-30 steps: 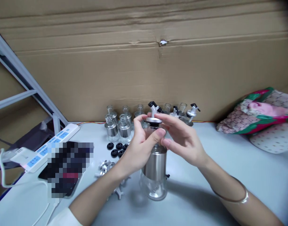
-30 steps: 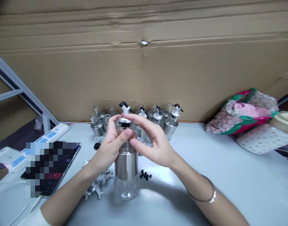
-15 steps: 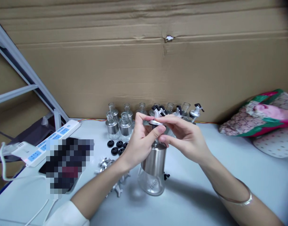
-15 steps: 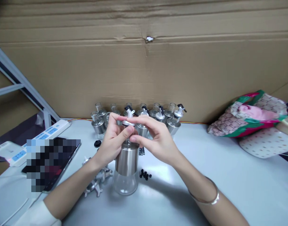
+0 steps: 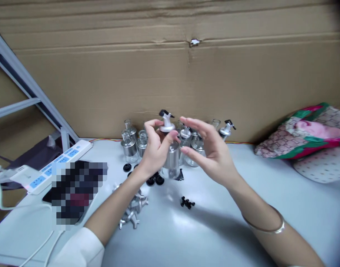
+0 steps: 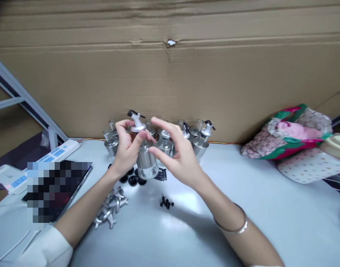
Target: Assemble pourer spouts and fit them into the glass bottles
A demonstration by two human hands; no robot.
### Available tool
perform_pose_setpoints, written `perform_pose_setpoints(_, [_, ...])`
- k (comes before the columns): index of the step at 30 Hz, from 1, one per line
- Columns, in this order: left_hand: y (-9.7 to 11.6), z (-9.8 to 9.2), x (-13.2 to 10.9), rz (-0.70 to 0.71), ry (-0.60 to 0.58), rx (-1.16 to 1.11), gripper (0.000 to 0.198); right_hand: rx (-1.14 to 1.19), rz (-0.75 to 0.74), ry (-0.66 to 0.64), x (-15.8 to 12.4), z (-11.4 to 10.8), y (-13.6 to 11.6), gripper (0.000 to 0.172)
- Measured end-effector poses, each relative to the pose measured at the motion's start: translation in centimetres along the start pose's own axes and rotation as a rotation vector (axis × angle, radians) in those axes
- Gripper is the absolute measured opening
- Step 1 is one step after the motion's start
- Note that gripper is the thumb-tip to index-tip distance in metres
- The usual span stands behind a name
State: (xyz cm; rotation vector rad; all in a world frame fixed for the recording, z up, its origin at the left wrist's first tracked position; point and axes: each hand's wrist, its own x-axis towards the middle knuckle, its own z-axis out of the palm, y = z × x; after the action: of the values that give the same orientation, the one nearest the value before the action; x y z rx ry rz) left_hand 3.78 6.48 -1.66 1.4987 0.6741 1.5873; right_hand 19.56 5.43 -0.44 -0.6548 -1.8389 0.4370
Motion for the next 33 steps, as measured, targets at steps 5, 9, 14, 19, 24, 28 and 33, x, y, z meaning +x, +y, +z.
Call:
perform_pose_setpoints(5, [-3.2, -1.3, 2.3, -0.023, -0.063, 0.324, 0.024, 0.023, 0.014, 0.189, 0.3, -1.0, -0.3, 0.038])
perform_pose_setpoints(9, [-4.9, -1.7, 2.7, -0.026, -0.096, 0.410, 0.021, 0.030, -0.019, 0.237, 0.3, -1.5, -1.1, 0.032])
perform_pose_setpoints(14, [-5.2, -1.9, 2.7, -0.053, -0.122, 0.475, 0.018, 0.000, -0.037, 0.258, 0.2, -1.7, -1.8, 0.029])
perform_pose_setpoints(19, [-5.2, -2.4, 2.6, -0.117, -0.138, 0.503, 0.018, 0.042, -0.023, 0.252, 0.3, -1.8, -2.0, 0.027])
perform_pose_setpoints(24, [-5.2, -2.5, 2.6, -0.175, -0.115, 0.473, 0.021, 0.081, -0.025, 0.233, 0.2, -1.7, -1.7, 0.028])
perform_pose_setpoints(28, [-4.8, -2.2, 2.7, -0.214, -0.052, 0.434, 0.036, 0.019, -0.009, 0.169, -0.1, -1.3, -1.3, 0.024])
perform_pose_setpoints(33, [-0.8, -3.5, 2.0, -0.181, 0.100, 0.409, 0.053, 0.008, -0.010, 0.013, -0.1, -0.9, -1.5, 0.014])
